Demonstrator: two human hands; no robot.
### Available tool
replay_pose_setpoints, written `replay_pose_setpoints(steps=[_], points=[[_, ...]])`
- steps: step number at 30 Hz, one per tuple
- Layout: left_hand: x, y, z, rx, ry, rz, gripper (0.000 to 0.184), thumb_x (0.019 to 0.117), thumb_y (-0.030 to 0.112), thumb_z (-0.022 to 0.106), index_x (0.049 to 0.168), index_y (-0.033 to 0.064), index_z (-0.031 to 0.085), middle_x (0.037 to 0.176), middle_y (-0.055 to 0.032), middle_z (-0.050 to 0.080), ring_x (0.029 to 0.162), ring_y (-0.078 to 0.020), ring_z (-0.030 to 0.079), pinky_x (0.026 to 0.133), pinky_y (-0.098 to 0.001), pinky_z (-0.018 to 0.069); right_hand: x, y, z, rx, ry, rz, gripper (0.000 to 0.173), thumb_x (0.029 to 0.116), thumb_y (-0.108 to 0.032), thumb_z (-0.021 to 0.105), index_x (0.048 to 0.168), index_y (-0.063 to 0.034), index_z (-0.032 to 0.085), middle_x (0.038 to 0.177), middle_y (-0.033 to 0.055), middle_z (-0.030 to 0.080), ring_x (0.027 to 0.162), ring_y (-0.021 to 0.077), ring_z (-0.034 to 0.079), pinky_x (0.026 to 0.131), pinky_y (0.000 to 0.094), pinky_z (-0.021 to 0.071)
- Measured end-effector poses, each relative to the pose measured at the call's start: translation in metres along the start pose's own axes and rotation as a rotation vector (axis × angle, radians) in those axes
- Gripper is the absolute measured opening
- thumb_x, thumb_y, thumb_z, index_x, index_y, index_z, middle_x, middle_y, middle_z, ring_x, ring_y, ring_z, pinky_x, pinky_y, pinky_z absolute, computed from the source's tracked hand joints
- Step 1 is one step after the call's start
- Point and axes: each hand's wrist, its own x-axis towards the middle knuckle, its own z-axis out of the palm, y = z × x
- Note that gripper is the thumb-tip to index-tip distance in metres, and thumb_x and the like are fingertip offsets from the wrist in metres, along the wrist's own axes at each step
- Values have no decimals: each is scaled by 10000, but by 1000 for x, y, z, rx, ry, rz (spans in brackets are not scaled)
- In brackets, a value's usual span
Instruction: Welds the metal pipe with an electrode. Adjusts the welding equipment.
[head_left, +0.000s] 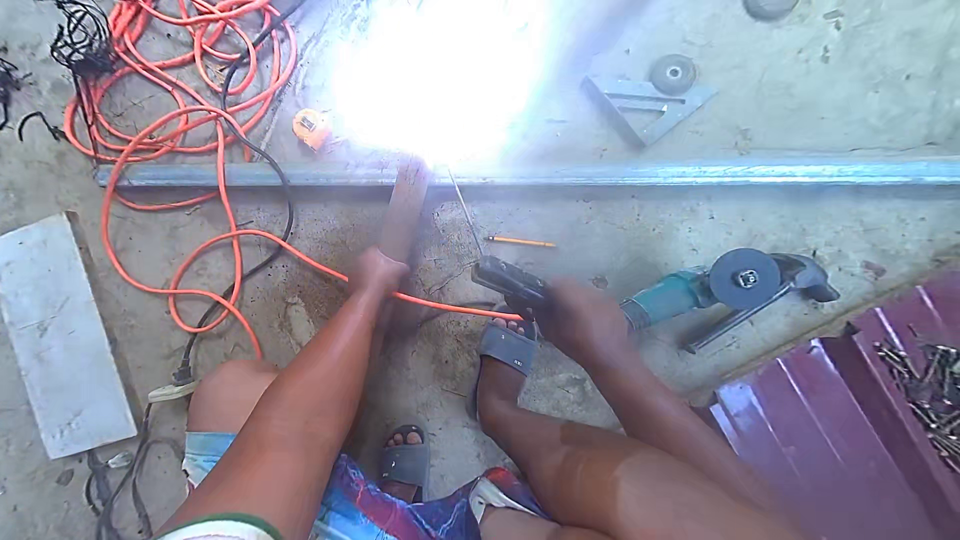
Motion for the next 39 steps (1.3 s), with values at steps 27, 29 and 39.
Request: replay_pose_setpoints(steps=[27, 29, 39], points=[[5, -10, 1, -71, -19, 49, 695, 767, 438, 857, 1306, 67, 622, 1159, -224, 705, 1110, -428, 675, 914, -700, 518, -1, 3, -9, 6, 12, 7, 214, 894, -192, 678, 960, 4, 626, 788, 199, 655, 660, 423, 685, 512, 581, 529], [6, -11, 0, -71, -16, 56, 682, 763, 431, 860, 1293, 70, 625, 1150, -215, 708, 1103, -417, 680, 904, -697, 522, 1, 5, -7, 9, 7, 9, 218, 885, -181, 683, 971, 13, 631, 796, 209, 660, 667, 430, 688, 513, 588, 526], [7, -10, 0, -59, -16, 54, 663, 749, 433, 865, 1266, 84, 641, 1150, -200, 713, 1111, -403, 680, 911, -684, 520, -1, 6, -2, -23, 5, 12, 195, 895, -170, 658, 964, 8, 620, 777, 194, 643, 649, 418, 678, 498, 569, 517]])
